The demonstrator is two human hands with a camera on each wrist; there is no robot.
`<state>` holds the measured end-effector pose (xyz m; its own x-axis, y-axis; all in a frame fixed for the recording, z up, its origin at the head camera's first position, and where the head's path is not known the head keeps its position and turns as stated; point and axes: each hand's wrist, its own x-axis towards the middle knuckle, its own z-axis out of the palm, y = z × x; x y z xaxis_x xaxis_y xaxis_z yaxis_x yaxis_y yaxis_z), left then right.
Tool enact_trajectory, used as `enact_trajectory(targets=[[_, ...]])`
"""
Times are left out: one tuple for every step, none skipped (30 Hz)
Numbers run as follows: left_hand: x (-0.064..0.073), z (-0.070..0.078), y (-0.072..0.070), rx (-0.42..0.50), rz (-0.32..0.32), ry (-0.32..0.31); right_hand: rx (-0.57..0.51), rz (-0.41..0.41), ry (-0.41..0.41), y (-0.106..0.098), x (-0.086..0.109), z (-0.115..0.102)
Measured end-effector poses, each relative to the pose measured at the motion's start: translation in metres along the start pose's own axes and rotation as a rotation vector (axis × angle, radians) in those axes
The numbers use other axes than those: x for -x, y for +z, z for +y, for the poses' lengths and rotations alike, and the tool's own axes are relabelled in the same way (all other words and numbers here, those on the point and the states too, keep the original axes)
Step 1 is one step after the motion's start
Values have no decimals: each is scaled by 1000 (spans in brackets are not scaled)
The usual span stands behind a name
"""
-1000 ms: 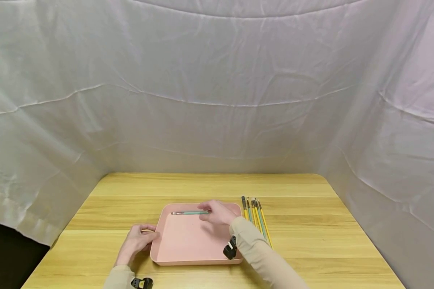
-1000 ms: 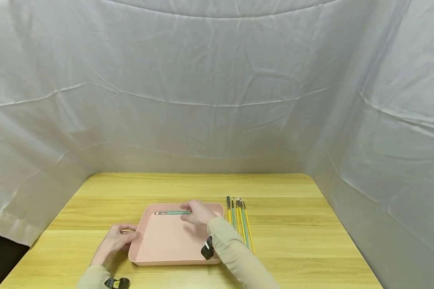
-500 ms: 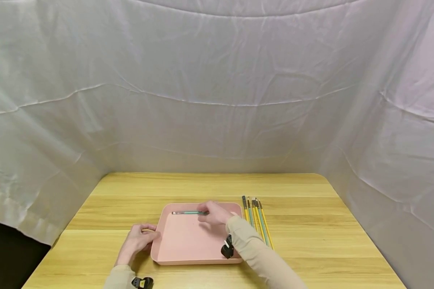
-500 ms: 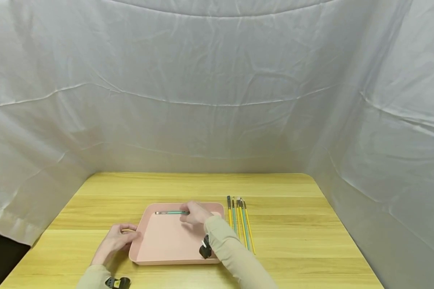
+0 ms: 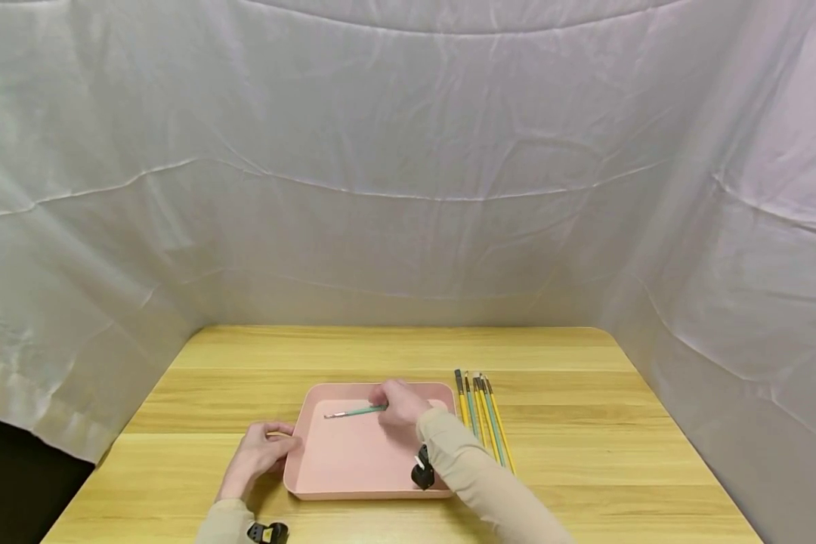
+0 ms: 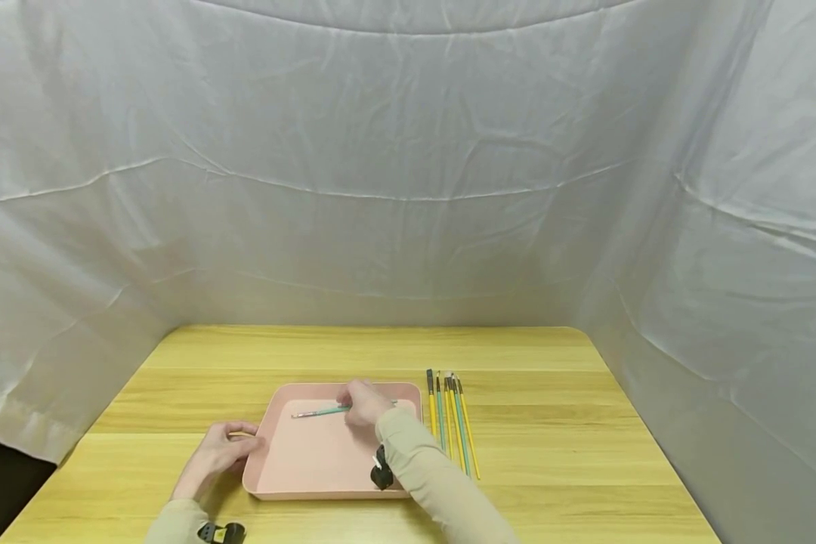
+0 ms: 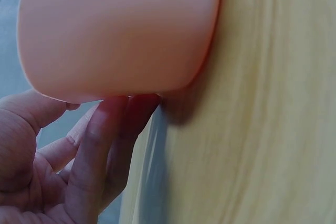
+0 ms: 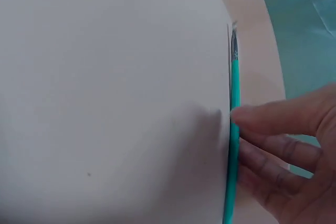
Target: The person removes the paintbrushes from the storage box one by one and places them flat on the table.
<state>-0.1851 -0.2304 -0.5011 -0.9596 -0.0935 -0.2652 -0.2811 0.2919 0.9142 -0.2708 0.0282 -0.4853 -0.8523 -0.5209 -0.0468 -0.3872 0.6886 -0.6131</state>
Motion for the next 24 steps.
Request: enact_trajectory(targets=[[0,1,0,0,-2,3,9,8,5,1,0,0],[1,1,0,1,-4,4,19,16,14,1,0,-1],[0,0,-1,4,-11,7,25,23,20,2,0,-1],[0,0,-2,8,-21,14,33,26,25,3,-1,-1],[0,0,-3,13,-30,21,44,32,25,4,-1,-1],[0,-1,-3,18,-42,32,65,40,22,4,-1,-1],[-1,-2,-5,26,-65,42,82,45,20,5,-2,-1],[-2,-3,-5,32,-70,44,99,48,19,5,-2,-2],[-2,-3,-6,36,-77,50,115,50,16,6,-2,-2],[-2,-4,-5,35,-78,51,131,50,15,6,-2,-2],[-2,-4,-5,36,-73,49,145,48,18,6,-2,-3],[-2,-4,-5,34,-67,46,161,45,24,6,-2,-3],[-2,-3,-4,31,-57,39,170,39,31,7,-2,-3],[-2,-3,-2,26,-34,28,181,37,35,7,-2,-3],[-2,-3,-2,19,-27,25,191,34,40,7,-2,-4],[-1,-2,-1,17,-18,17,199,31,45,7,-1,-4],[-1,-2,0,18,-10,12,204,30,49,7,-1,-4],[-2,-2,0,16,-7,10,209,31,49,7,-1,-4],[-2,-2,0,13,-8,9,212,32,51,6,-1,-5],[-2,-2,0,12,-7,7,207,34,53,6,0,-5],[-3,-2,0,13,-6,7,206,33,55,5,0,-5],[-3,-2,0,15,-8,5,204,36,54,5,0,-5],[-3,-2,0,12,-11,8,201,41,50,4,0,-5],[-3,-2,0,11,-11,9,199,45,48,4,0,-6]])
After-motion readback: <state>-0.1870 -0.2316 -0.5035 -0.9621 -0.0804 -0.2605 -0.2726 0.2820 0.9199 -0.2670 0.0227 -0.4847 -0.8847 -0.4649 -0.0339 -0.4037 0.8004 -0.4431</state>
